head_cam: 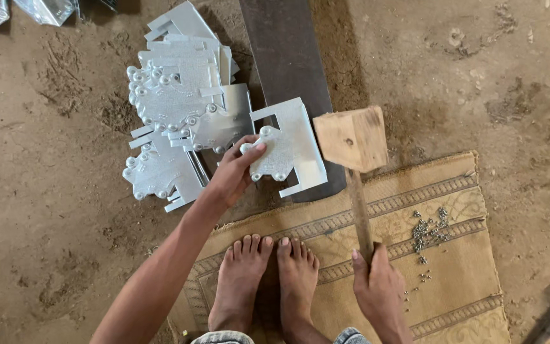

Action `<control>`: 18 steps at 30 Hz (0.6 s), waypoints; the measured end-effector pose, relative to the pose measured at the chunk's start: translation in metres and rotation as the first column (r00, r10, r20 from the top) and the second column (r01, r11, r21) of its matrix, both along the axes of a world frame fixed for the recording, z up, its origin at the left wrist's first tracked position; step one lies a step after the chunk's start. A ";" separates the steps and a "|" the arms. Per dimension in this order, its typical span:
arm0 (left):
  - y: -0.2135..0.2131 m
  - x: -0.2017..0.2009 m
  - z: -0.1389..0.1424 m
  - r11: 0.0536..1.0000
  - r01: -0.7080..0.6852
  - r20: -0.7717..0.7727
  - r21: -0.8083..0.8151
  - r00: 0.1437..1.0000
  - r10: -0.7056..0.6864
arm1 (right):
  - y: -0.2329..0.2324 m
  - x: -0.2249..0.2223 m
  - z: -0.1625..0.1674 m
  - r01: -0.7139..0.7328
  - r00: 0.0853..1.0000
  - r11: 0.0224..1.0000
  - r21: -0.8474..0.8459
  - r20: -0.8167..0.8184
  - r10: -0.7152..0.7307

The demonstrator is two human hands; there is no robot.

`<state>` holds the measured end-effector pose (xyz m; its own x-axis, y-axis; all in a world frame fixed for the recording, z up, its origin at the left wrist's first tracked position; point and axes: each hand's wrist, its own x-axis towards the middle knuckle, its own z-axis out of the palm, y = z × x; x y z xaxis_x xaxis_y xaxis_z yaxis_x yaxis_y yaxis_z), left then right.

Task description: The person picks up galvanized sheet-metal bracket pieces one at a time, holds each against a heavy steel bar on the ground, and strikes the overhanging edge with a wooden mallet to bend it, then sets the bent piece on a finished pile. Later the person gathers and stacks the completed bent pieces.

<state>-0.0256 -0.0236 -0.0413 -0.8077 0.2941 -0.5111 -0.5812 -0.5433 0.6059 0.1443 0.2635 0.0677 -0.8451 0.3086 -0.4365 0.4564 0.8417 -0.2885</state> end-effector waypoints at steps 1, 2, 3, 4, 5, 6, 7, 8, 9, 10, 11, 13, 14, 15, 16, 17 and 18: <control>0.002 -0.005 0.003 0.998 0.027 0.007 0.065 1.000 -0.028 | 0.000 -0.006 0.005 0.032 0.999 0.999 -0.035 0.038 -0.031; 0.005 -0.010 0.007 0.998 0.047 -0.028 -0.047 0.998 -0.048 | 0.000 -0.011 0.011 0.007 1.000 0.998 -0.065 -0.009 -0.008; 0.007 -0.013 0.011 0.986 0.059 -0.062 -0.158 0.996 -0.069 | 0.002 -0.014 0.020 -0.022 0.998 0.995 -0.092 -0.059 0.017; 0.010 -0.015 0.016 0.961 0.066 -0.092 -0.267 0.991 -0.094 | 0.004 -0.016 0.028 -0.053 0.993 0.991 -0.119 -0.108 0.040; 0.012 -0.015 0.020 0.950 0.031 -0.059 -0.310 0.997 -0.052 | 0.004 -0.015 0.037 -0.076 0.989 0.992 -0.097 -0.137 0.063; 0.014 -0.014 0.023 0.935 -0.001 -0.027 -0.355 1.000 -0.009 | 0.004 -0.015 0.045 -0.098 0.982 0.992 -0.076 -0.167 0.085; 0.016 -0.011 0.026 0.917 -0.030 0.005 -0.398 0.999 0.035 | 0.002 -0.015 0.051 -0.119 0.975 0.991 -0.053 -0.193 0.106; 0.017 -0.008 0.029 0.933 -0.085 -0.030 -0.349 0.996 0.080 | 0.000 -0.014 0.055 -0.153 0.943 0.986 -0.067 -0.307 0.125; 0.017 -0.004 0.032 0.945 -0.140 -0.063 -0.296 0.990 0.127 | -0.004 -0.016 0.055 -0.189 0.897 0.979 -0.074 -0.418 0.141; 0.018 0.000 0.034 0.951 -0.193 -0.092 -0.241 0.980 0.176 | -0.008 -0.015 0.056 -0.225 0.839 0.971 -0.078 -0.522 0.153; 0.018 0.001 0.036 0.941 -0.191 -0.080 -0.280 0.981 0.175 | -0.010 -0.019 0.053 -0.188 0.911 0.979 -0.081 -0.387 0.143; 0.018 0.003 0.039 0.915 -0.188 -0.068 -0.358 0.982 0.175 | -0.014 -0.019 0.046 -0.116 0.989 0.991 -0.072 -0.106 0.108; 0.019 0.003 0.041 0.918 -0.202 -0.109 -0.341 0.979 0.174 | -0.014 -0.020 0.042 -0.134 0.986 0.990 -0.045 -0.105 0.128; 0.020 0.002 0.043 0.921 -0.214 -0.151 -0.325 0.973 0.173 | -0.013 -0.015 0.041 -0.150 0.983 0.988 -0.020 -0.106 0.147; 0.021 0.000 0.046 0.924 -0.225 -0.193 -0.309 0.966 0.171 | -0.011 -0.014 0.039 -0.166 0.980 0.986 0.004 -0.107 0.165; 0.022 0.001 0.048 0.927 -0.232 -0.169 -0.295 0.967 0.188 | -0.010 -0.006 0.039 -0.154 0.968 0.988 -0.003 -0.201 0.150; 0.022 0.001 0.050 0.930 -0.237 -0.142 -0.280 0.969 0.204 | -0.008 0.003 0.043 -0.140 0.947 0.990 -0.009 -0.291 0.132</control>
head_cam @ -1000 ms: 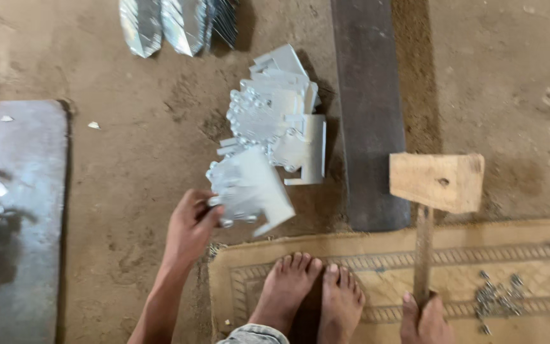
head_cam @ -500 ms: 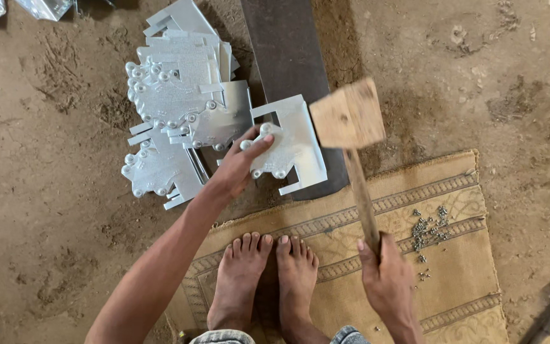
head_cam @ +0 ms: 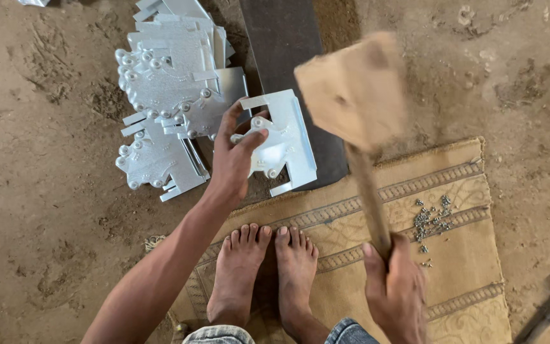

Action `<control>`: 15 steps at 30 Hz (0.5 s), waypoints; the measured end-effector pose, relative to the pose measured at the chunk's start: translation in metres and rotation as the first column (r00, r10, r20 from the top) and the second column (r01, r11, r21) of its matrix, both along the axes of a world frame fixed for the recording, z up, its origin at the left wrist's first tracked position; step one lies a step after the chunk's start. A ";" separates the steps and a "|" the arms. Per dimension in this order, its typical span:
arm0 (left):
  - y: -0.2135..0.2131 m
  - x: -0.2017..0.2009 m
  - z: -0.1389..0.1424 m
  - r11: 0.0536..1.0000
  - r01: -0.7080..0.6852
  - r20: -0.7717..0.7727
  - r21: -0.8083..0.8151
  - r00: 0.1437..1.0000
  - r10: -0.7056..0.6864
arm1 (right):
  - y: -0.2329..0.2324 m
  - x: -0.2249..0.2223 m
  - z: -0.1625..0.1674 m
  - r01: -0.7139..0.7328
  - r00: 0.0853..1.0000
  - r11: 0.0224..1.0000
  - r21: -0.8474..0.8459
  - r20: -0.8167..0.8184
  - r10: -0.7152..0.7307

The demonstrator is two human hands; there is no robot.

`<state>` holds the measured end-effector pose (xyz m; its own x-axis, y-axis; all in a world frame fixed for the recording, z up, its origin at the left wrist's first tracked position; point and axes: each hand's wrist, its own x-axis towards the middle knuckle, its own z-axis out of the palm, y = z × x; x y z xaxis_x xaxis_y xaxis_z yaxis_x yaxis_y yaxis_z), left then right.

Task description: The person picks up galvanized sheet-metal bracket pieces one at a time, holds each against a heavy steel bar on the ground, and strikes the overhanging edge with a wooden mallet to bend it, then sets the bent piece on a finished pile. Later the person gathers and stacks the completed bent pieces.

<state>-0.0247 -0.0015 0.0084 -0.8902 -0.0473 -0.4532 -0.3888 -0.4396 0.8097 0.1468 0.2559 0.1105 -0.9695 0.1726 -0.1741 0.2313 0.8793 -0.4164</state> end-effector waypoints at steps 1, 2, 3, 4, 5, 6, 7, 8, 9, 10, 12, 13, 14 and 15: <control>0.001 0.000 0.002 1.000 -0.013 0.025 0.026 1.000 0.012 | 0.001 0.005 -0.001 0.014 0.996 1.000 -0.016 -0.091 -0.016; 0.002 0.001 0.003 0.999 -0.021 0.019 0.034 1.000 0.020 | 0.001 0.013 0.001 0.026 0.995 0.999 -0.035 -0.097 -0.029; 0.003 0.002 0.004 0.999 -0.029 0.016 0.043 0.999 0.029 | 0.002 0.015 -0.001 0.038 0.994 0.998 -0.053 -0.100 -0.043; 0.003 0.003 0.004 0.998 -0.035 0.016 0.050 0.999 0.035 | 0.001 0.019 -0.002 0.052 0.993 0.996 -0.072 -0.101 -0.059; 0.003 0.003 0.004 1.000 -0.011 0.011 0.021 1.000 0.011 | 0.003 0.022 -0.002 0.069 0.988 0.997 0.037 0.135 -0.073; 0.004 0.004 0.004 1.000 0.008 -0.001 -0.010 1.000 -0.008 | 0.004 0.022 -0.006 0.058 0.929 0.988 0.144 0.353 -0.106; 0.004 0.004 0.004 0.999 0.021 -0.013 -0.043 1.000 -0.021 | 0.006 0.028 -0.005 0.020 0.822 0.970 0.244 0.548 -0.155; 0.004 0.004 0.004 0.999 0.012 -0.032 -0.047 0.999 -0.013 | 0.010 0.028 -0.008 0.049 0.891 0.975 0.217 0.432 -0.141; 0.005 0.005 0.004 0.999 0.010 -0.046 -0.052 0.999 -0.013 | 0.012 0.037 -0.008 0.082 0.940 0.979 0.185 0.312 -0.137; 0.005 0.004 0.004 0.998 0.006 -0.062 -0.054 0.998 -0.010 | 0.018 0.046 -0.007 0.109 0.973 0.982 0.151 0.184 -0.137; 0.006 0.005 0.006 0.999 -0.023 -0.009 0.023 1.000 0.024 | 0.024 0.062 -0.015 0.010 0.988 0.993 0.120 -0.153 0.008; 0.007 0.005 0.007 0.997 -0.039 0.013 0.063 0.999 0.038 | 0.030 0.066 -0.021 -0.040 0.943 0.992 0.119 -0.324 0.077; 0.007 0.005 0.009 1.000 -0.019 -0.004 0.020 1.000 0.019 | 0.033 0.072 -0.026 -0.016 0.986 0.992 0.123 -0.162 0.036; 0.007 0.005 0.011 1.000 0.002 -0.025 -0.025 1.000 -0.002 | 0.037 0.077 -0.030 0.010 1.000 0.992 0.128 0.000 -0.011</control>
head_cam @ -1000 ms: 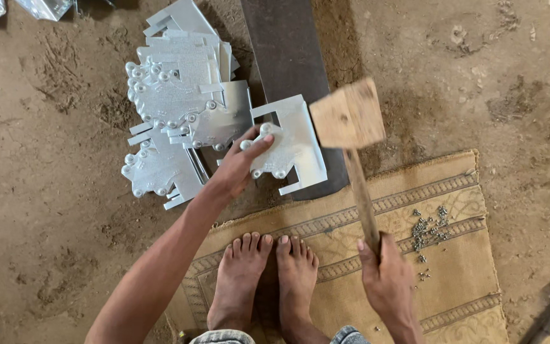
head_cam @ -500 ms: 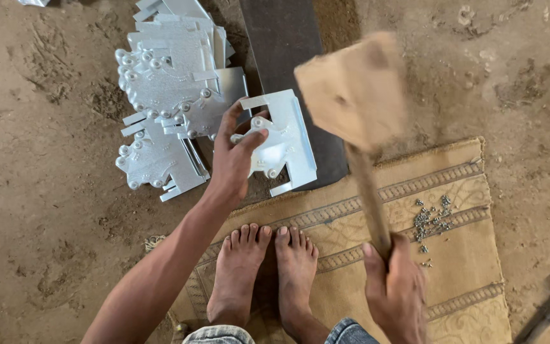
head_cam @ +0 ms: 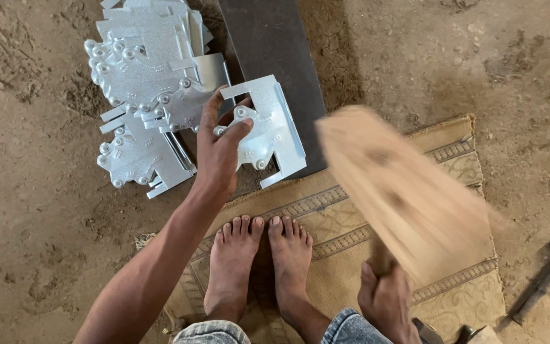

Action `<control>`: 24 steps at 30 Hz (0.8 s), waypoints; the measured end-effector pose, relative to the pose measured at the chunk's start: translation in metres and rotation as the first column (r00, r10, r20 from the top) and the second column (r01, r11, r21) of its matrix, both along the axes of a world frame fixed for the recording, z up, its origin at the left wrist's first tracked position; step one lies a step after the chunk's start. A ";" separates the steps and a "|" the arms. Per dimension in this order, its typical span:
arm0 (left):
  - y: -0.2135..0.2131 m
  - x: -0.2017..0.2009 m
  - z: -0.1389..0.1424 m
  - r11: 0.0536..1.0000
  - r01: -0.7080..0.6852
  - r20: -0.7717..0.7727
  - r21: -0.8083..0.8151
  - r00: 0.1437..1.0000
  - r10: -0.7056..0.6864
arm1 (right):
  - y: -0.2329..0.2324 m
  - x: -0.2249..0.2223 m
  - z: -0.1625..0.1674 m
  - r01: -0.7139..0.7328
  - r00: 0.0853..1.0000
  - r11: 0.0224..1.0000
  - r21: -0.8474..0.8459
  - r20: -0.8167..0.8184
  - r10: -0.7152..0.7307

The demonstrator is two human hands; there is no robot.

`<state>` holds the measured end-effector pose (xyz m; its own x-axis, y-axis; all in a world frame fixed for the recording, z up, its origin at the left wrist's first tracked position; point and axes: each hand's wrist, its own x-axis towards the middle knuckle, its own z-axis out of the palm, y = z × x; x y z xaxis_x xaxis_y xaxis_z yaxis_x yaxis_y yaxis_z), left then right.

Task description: The person picks up galvanized sheet-metal bracket pieces one at a time, holds each against a heavy steel bar on the ground, and strikes the overhanging edge with a wooden mallet to bend it, then sets the bent piece on a finished pile. Later the person gathers and stacks the completed bent pieces.

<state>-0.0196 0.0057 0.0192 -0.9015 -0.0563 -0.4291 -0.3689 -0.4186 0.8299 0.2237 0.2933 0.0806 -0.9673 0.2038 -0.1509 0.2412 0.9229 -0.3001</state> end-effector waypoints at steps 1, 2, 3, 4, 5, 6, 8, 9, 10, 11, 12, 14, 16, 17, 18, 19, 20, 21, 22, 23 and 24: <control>0.000 0.000 0.002 0.999 0.016 -0.022 -0.047 1.000 -0.017 | 0.002 0.003 -0.004 0.044 0.986 0.999 0.007 0.161 -0.044; 0.000 0.000 0.003 0.999 0.013 0.009 -0.045 1.000 -0.013 | 0.002 0.007 -0.005 0.061 0.980 0.998 -0.003 0.192 -0.059; 0.000 -0.001 0.005 0.999 0.012 0.047 -0.047 0.999 -0.010 | 0.002 0.008 -0.008 0.080 0.970 0.997 -0.016 0.231 -0.075; -0.001 0.000 0.006 0.999 0.020 0.092 -0.049 0.996 -0.015 | 0.001 0.011 -0.008 0.109 0.956 0.994 -0.028 0.276 -0.097; -0.001 -0.001 0.007 1.000 0.017 0.072 -0.024 0.997 -0.016 | -0.001 0.011 -0.008 0.174 0.977 0.980 -0.098 0.143 -0.159; -0.001 0.000 0.007 1.000 0.008 0.051 0.007 0.999 -0.008 | -0.003 0.011 -0.009 0.222 0.975 0.960 -0.169 0.011 -0.223; -0.001 0.000 0.006 0.999 0.004 0.030 0.032 1.000 -0.005 | -0.005 0.007 -0.008 0.193 0.979 0.964 -0.181 -0.025 -0.201; -0.001 0.000 0.005 1.000 0.010 0.022 0.026 1.000 -0.010 | -0.005 0.003 -0.007 0.119 0.992 0.985 -0.125 0.068 -0.111; -0.001 0.000 0.004 1.000 0.012 0.012 0.019 1.000 -0.012 | -0.005 -0.004 -0.006 0.036 0.986 0.996 -0.077 0.163 -0.023; -0.001 0.000 0.003 1.000 0.019 0.020 0.005 1.000 -0.019 | -0.007 -0.009 -0.004 0.068 0.974 0.995 -0.078 0.222 -0.049; -0.001 0.000 0.002 1.000 0.024 0.030 -0.012 0.999 -0.023 | -0.008 -0.014 0.000 0.098 0.957 0.992 -0.080 0.282 -0.071; -0.001 0.000 0.000 0.999 0.030 0.040 -0.046 0.999 -0.028 | -0.014 -0.027 0.008 0.076 0.982 0.991 -0.111 0.181 -0.055; -0.001 -0.001 -0.002 0.997 0.020 0.011 -0.068 1.000 -0.019 | -0.025 -0.045 0.019 -0.049 0.982 0.990 -0.130 -0.185 0.024; -0.001 -0.001 -0.003 0.998 0.016 0.016 -0.055 1.000 -0.015 | -0.030 -0.059 0.020 -0.106 0.977 0.990 -0.094 -0.195 0.086; -0.001 -0.001 -0.004 0.999 0.011 0.023 -0.041 1.000 -0.010 | -0.036 -0.072 0.021 -0.163 0.969 0.985 -0.058 -0.199 0.149; -0.001 -0.001 -0.005 1.000 0.010 0.027 -0.028 1.000 -0.009 | -0.038 -0.083 0.023 -0.217 0.956 0.976 -0.022 -0.205 0.208; -0.002 -0.001 -0.006 0.999 0.014 0.011 -0.046 1.000 -0.014 | -0.042 -0.092 0.024 -0.127 0.992 0.992 -0.014 0.017 0.127; -0.002 -0.001 -0.006 0.998 0.015 -0.004 -0.063 1.000 -0.016 | -0.042 -0.097 0.026 -0.041 0.971 0.999 0.017 0.237 0.036; -0.002 -0.001 -0.007 0.996 0.018 -0.018 -0.083 1.000 -0.019 | -0.044 -0.100 0.026 0.040 0.895 0.997 0.066 0.442 -0.065; -0.003 0.000 -0.008 0.998 0.014 -0.025 -0.067 1.000 -0.015 | -0.044 -0.101 0.027 0.002 0.964 1.000 -0.015 0.265 0.002; -0.003 0.000 -0.008 0.999 0.010 -0.032 -0.051 0.999 -0.011 | -0.044 -0.100 0.027 -0.049 0.996 0.995 -0.086 0.073 0.056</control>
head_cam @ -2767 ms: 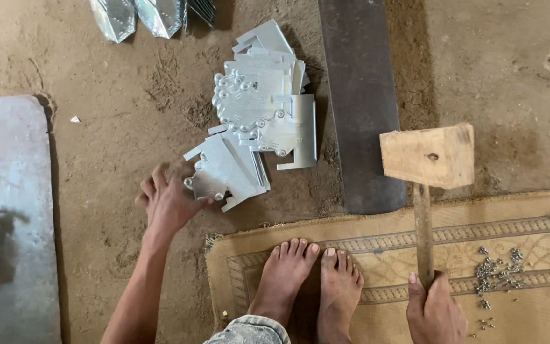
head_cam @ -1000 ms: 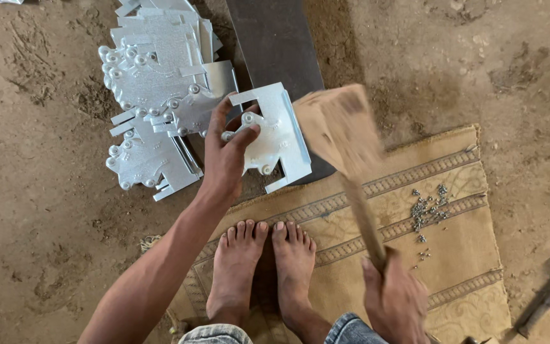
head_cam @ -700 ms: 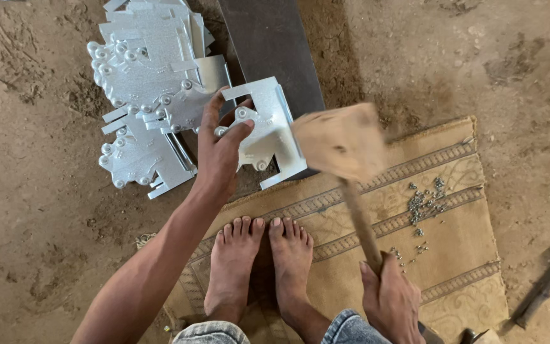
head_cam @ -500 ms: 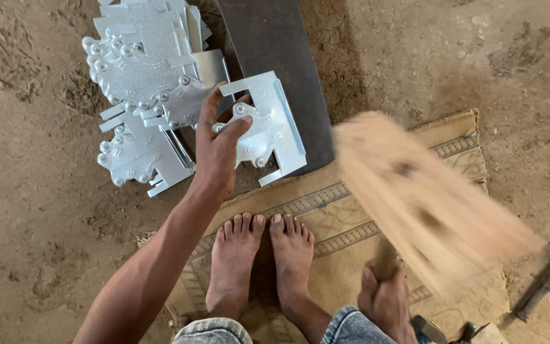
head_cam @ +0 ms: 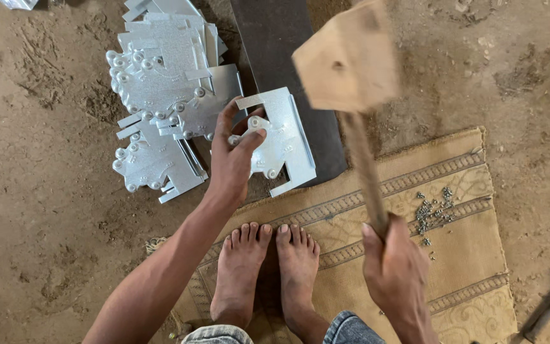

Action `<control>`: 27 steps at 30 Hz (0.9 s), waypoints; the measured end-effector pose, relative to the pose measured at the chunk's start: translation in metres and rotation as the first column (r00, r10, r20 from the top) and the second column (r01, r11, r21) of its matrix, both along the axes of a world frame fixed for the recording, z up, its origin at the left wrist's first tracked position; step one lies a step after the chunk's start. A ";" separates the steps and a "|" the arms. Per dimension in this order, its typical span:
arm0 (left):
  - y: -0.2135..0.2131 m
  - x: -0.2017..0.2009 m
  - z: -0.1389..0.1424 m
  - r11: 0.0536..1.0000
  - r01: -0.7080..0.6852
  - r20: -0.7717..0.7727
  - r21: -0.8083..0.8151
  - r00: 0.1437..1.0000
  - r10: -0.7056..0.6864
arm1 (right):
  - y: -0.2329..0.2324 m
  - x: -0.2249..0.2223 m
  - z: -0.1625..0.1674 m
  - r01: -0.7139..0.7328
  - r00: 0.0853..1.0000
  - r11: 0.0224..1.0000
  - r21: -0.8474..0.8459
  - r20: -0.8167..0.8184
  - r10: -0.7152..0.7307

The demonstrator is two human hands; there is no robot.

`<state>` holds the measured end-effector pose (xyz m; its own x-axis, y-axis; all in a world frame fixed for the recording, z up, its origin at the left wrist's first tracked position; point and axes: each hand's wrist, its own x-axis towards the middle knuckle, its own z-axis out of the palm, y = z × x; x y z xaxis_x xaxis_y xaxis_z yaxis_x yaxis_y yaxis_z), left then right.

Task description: The person picks up galvanized sheet-metal bracket pieces one at a time, holds each against a heavy steel bar on the ground, and strikes the overhanging edge with a wooden mallet to bend it, then sets the bent piece on a finished pile. Later the person gathers and stacks the completed bent pieces.

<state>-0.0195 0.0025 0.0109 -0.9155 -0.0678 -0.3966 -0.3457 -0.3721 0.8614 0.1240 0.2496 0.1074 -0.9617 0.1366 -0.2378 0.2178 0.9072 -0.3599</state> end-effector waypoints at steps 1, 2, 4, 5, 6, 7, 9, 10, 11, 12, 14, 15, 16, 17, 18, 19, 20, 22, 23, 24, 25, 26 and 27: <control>0.000 0.001 0.000 1.000 -0.005 0.002 0.019 1.000 0.005 | 0.001 0.003 0.000 -0.047 0.982 0.997 -0.067 -0.185 0.034; 0.000 0.001 0.000 1.000 -0.005 0.014 0.030 1.000 0.004 | 0.001 0.006 0.000 0.014 0.989 0.991 -0.132 -0.143 -0.033; -0.001 0.001 0.000 0.999 -0.005 0.030 0.054 1.000 0.003 | 0.000 0.011 -0.002 0.142 0.985 0.959 -0.247 -0.055 -0.161; 0.000 0.000 0.000 0.999 0.000 0.022 0.047 1.000 -0.001 | -0.001 0.011 -0.002 0.089 0.996 0.992 -0.084 0.004 -0.089; 0.000 0.000 0.001 0.999 0.002 0.006 0.039 1.000 -0.002 | -0.002 0.010 -0.002 0.021 0.997 0.997 0.076 0.068 -0.026; 0.000 -0.001 0.001 1.000 -0.001 -0.008 0.030 1.000 0.001 | -0.003 0.009 0.000 -0.058 0.990 0.972 0.229 0.141 0.026; 0.000 -0.001 0.003 1.000 0.012 0.069 -0.029 0.998 -0.010 | -0.005 0.010 0.005 0.097 0.982 0.990 0.100 0.151 -0.111; 0.000 -0.001 0.003 0.998 0.022 0.111 -0.058 0.994 -0.015 | -0.005 0.011 0.008 0.176 0.970 0.984 0.035 0.167 -0.179; 0.000 0.000 0.003 1.000 0.007 0.075 -0.013 0.997 -0.006 | -0.006 0.014 0.009 0.175 0.984 0.984 -0.029 0.041 -0.174; 0.000 0.000 0.003 0.999 -0.009 0.048 0.035 0.999 0.007 | -0.005 0.018 0.010 0.166 0.982 0.982 -0.090 -0.078 -0.173; 0.000 0.001 0.003 0.998 -0.017 0.033 0.066 0.999 0.015 | -0.003 0.026 0.007 0.146 0.987 0.988 -0.043 -0.059 -0.149; 0.000 0.000 0.003 0.999 -0.011 0.041 0.051 0.999 0.009 | 0.000 0.029 0.001 0.128 0.988 0.990 0.064 0.077 -0.133; 0.000 0.001 0.002 0.999 -0.005 0.048 0.037 0.999 0.003 | 0.003 0.034 -0.003 0.097 0.969 0.981 0.168 0.211 -0.132; 0.000 0.000 0.001 1.000 -0.003 0.023 0.031 1.000 0.003 | 0.006 0.039 -0.008 0.093 0.977 0.987 0.134 0.181 -0.116; 0.000 0.000 0.001 1.000 -0.007 0.005 0.027 1.000 0.007 | 0.010 0.045 -0.013 0.081 0.983 0.991 0.103 0.156 -0.097; 0.000 0.000 0.001 1.000 0.001 -0.007 0.019 1.000 0.000 | 0.014 0.052 -0.015 0.080 0.986 0.994 0.069 0.138 -0.089; 0.000 0.000 0.001 1.000 0.003 -0.014 0.006 1.000 -0.002 | 0.016 0.057 -0.020 0.108 0.993 0.992 0.066 0.043 -0.111; 0.000 0.000 0.001 1.000 -0.005 -0.009 -0.011 1.000 0.005 | 0.021 0.067 -0.023 0.150 0.982 0.987 0.065 -0.128 -0.141; 0.000 0.001 0.001 1.000 0.000 0.000 -0.016 1.000 0.000 | 0.022 0.072 -0.024 0.134 0.991 0.988 0.070 -0.034 -0.132; 0.000 0.001 0.002 1.000 0.008 0.002 -0.019 1.000 -0.008 | 0.024 0.076 -0.023 0.122 0.991 0.990 0.074 0.054 -0.126; -0.001 0.001 0.002 0.999 0.022 -0.011 -0.023 1.000 -0.022 | 0.025 0.077 -0.025 0.116 0.984 0.990 0.075 0.127 -0.125; -0.001 0.002 0.002 1.000 0.019 -0.015 0.014 1.000 -0.019 | 0.026 0.082 -0.023 0.137 0.976 0.985 0.108 0.158 -0.153; -0.001 0.001 0.002 0.999 0.008 -0.013 0.050 1.000 -0.008 | 0.027 0.084 -0.023 0.148 0.966 0.979 0.141 0.193 -0.174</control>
<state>-0.0184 0.0019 0.0129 -0.9211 -0.0407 -0.3872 -0.3375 -0.4123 0.8462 0.2075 0.2765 0.0844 -0.8579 0.3262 -0.3970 0.4213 0.8889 -0.1799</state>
